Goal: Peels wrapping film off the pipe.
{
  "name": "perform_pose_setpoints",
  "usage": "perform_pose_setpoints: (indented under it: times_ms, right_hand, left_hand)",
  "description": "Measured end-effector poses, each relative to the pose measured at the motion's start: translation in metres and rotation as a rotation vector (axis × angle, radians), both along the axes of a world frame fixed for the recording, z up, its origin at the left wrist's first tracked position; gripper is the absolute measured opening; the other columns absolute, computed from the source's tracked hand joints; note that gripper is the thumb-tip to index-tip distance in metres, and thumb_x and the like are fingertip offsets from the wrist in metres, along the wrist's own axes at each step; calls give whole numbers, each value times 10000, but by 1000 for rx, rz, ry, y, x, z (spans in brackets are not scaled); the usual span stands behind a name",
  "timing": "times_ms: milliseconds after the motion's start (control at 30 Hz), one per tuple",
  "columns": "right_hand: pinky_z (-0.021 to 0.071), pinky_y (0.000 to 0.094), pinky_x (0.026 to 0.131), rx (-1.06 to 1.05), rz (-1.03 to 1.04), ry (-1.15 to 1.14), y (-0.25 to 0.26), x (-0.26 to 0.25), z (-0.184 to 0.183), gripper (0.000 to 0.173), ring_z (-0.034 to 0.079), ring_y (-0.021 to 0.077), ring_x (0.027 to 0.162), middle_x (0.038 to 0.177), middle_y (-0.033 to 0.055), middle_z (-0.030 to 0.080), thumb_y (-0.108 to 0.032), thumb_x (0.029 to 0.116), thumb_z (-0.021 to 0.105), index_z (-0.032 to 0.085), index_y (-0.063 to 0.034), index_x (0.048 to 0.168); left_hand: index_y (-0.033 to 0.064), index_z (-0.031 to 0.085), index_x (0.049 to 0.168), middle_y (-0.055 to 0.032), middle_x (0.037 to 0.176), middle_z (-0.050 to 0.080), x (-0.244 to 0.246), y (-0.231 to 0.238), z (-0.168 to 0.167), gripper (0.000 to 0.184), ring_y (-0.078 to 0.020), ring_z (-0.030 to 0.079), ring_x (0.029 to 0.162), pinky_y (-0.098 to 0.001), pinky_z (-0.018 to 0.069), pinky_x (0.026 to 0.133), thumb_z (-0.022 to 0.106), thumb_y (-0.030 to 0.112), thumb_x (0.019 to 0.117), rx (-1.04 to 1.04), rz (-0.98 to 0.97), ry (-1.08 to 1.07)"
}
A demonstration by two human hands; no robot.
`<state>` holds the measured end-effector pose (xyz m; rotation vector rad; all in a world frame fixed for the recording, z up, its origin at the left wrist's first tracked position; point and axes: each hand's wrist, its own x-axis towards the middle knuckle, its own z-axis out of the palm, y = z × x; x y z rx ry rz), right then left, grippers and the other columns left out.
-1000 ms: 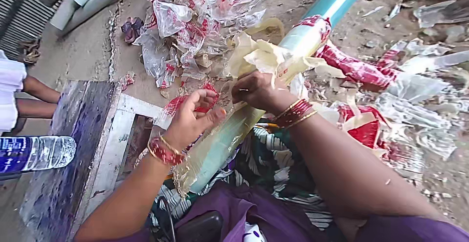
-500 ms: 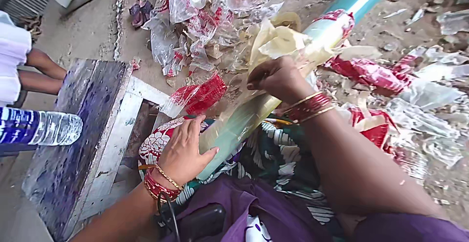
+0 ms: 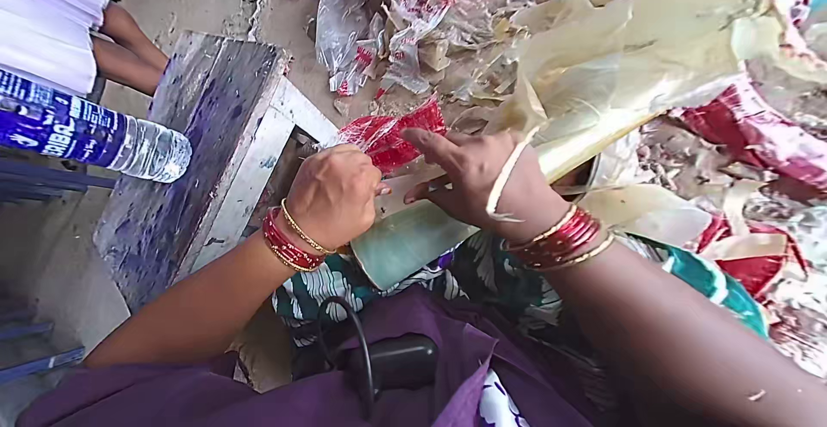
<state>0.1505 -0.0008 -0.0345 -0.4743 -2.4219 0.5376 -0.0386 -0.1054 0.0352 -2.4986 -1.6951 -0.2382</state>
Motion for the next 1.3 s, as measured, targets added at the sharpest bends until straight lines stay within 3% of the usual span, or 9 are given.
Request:
perform_pose_setpoints:
  times_ms: [133,267,433,533,667,867,1000,1200,1300]
  right_hand:
    - [432,470,473,109,-116,153,-5,1,-4,259,665,333,603,616,122,622,-157,932,607,640,-52,697]
    - [455,433,507,41,-227,332,-5,8,1,275,672,288,614,673,138,681,-167,958,634,668,-21,727]
    - [459,110,580,-471,-384,536,17,38,12,194,511,-108,599,701,-132,555,-191,1012,600,626,-106,839]
    - [398,127,533,-604,-495,512,21,42,6,200,448,-92,548,639,-136,492,-102,963,562,568,-128,765]
    - [420,158,536,-564,-632,547,35,42,3,287,473,-79,531,588,-148,495,-113,942,599,524,-163,670]
    - [406,182,490,-624,-727,761,61,68,4,340,480,-55,504,562,-157,501,-67,883,622,464,-235,633]
    - [490,213,535,-701,-775,976,78,80,9,300,556,-22,555,603,-130,556,11,880,590,500,-211,699]
    - [520,266,601,-744,-1007,1283,93,144,7,178,568,63,724,940,-1,548,-110,1086,328,439,-100,1225]
    - [425,249,536,-885,-1136,1410,101,187,-17,236,435,62,575,776,-26,455,-218,1127,195,407,-152,1047]
  left_hand:
    - [-1,675,690,-155,699,681,3,7,14,332,-326,713,774,-430,541,698,570,136,974,152,-44,34]
    - [-30,766,1046,-188,1100,745,4,-1,24,345,-316,644,1184,-427,458,1051,643,291,1014,314,13,-300]
    - [51,332,1573,-133,1534,425,-5,-58,-27,955,-161,502,1326,-330,494,1027,645,656,903,23,589,-996]
    - [43,427,1526,-159,1450,516,8,-67,-42,824,-218,556,1260,-399,498,999,698,474,878,-366,819,-1142]
    - [14,535,1465,-139,1308,663,20,-54,-53,895,-298,564,1263,-488,436,1068,751,592,817,-517,545,-766]
    - [41,216,1625,-247,1425,563,33,-19,-53,1264,-365,556,1321,-553,413,1129,849,642,711,-940,563,-482]
    - [30,252,1588,-241,1284,646,39,-15,-45,1229,-380,635,1190,-572,482,1040,880,583,689,-902,596,-432]
    - [30,361,1529,-142,1129,734,20,-4,-30,1182,-298,674,1102,-583,397,1081,860,653,658,-732,530,-274]
    - [35,334,1541,-138,1184,718,6,10,-21,1189,-277,657,1147,-583,336,1130,875,636,669,-759,534,-227]
